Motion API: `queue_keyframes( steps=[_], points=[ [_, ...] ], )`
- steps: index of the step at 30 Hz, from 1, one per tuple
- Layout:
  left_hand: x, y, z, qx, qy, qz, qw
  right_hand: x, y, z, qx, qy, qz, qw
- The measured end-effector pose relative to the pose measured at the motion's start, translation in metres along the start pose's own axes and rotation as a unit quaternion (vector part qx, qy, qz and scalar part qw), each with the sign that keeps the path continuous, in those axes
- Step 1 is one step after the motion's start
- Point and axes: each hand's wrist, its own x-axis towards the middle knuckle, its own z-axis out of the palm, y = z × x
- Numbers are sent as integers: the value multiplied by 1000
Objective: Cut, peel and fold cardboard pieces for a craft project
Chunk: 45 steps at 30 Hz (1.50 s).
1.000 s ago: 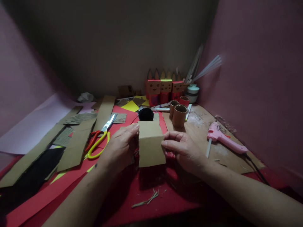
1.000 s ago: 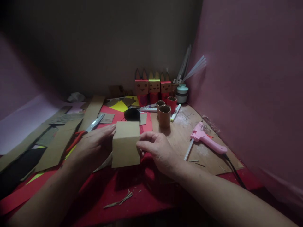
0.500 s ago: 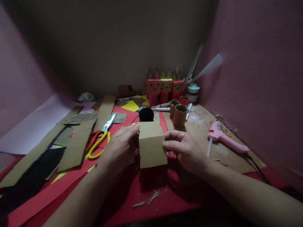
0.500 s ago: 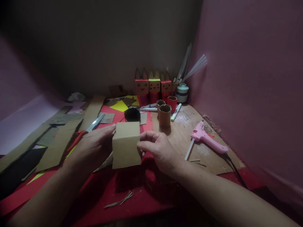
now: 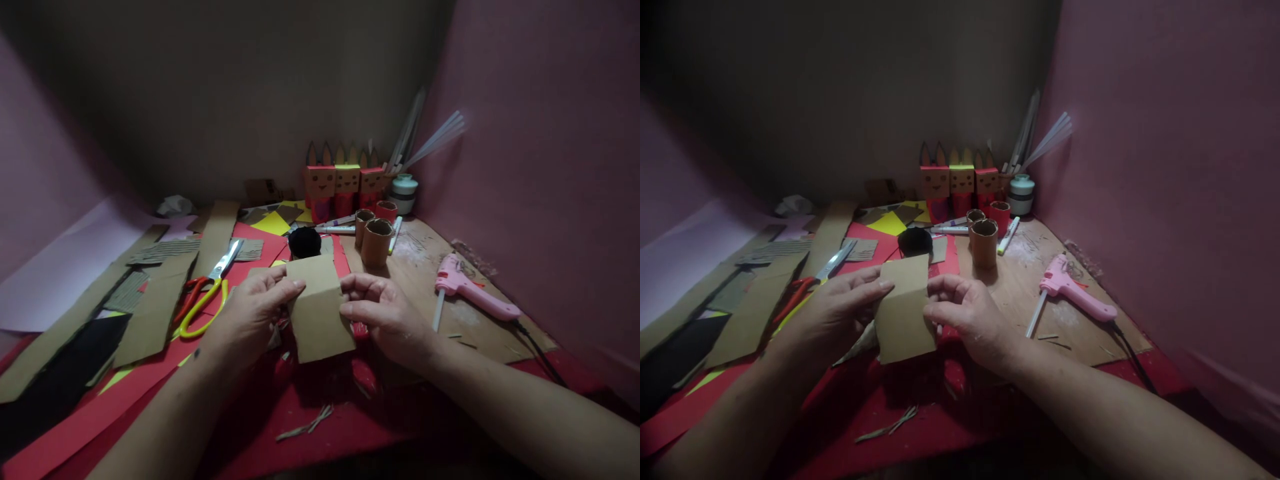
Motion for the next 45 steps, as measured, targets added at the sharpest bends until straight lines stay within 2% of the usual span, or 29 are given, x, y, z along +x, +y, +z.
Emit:
queue_keyframes(
  steps=[12, 15, 18, 22, 27, 30, 35, 38, 45],
  points=[
    [0, -2, 0, -12, -11, 8, 1000, 0, 2, -2, 5, -10, 0, 1000],
    [0, -1, -1, 6, 42, 27, 999, 1, 1, -1, 2, 12, -6, 1000],
    [0, 0, -1, 30, 111, 92, 989, 2, 0, 0, 1, 42, -14, 999],
    [1, -2, 0, 78, 97, 169, 978, 5, 1, 1, 2, 67, -28, 997],
    [1, -9, 2, 178, 144, 170, 958, 6, 0, 2, -3, 79, -38, 996],
    [-1, -11, 2, 194, 164, 172, 952, 6, 0, 3, 2, 99, -77, 992],
    [-3, -13, 1, 281, 162, 209, 923, 6, 3, 1, 1, 107, -133, 985],
    [-2, -12, 2, 302, 142, 237, 912, 7, 5, 0, 1, 116, -123, 986],
    [-2, -13, 5, 304, 149, 226, 913, 6, 4, 1, 18, 115, -97, 989]
  ],
)
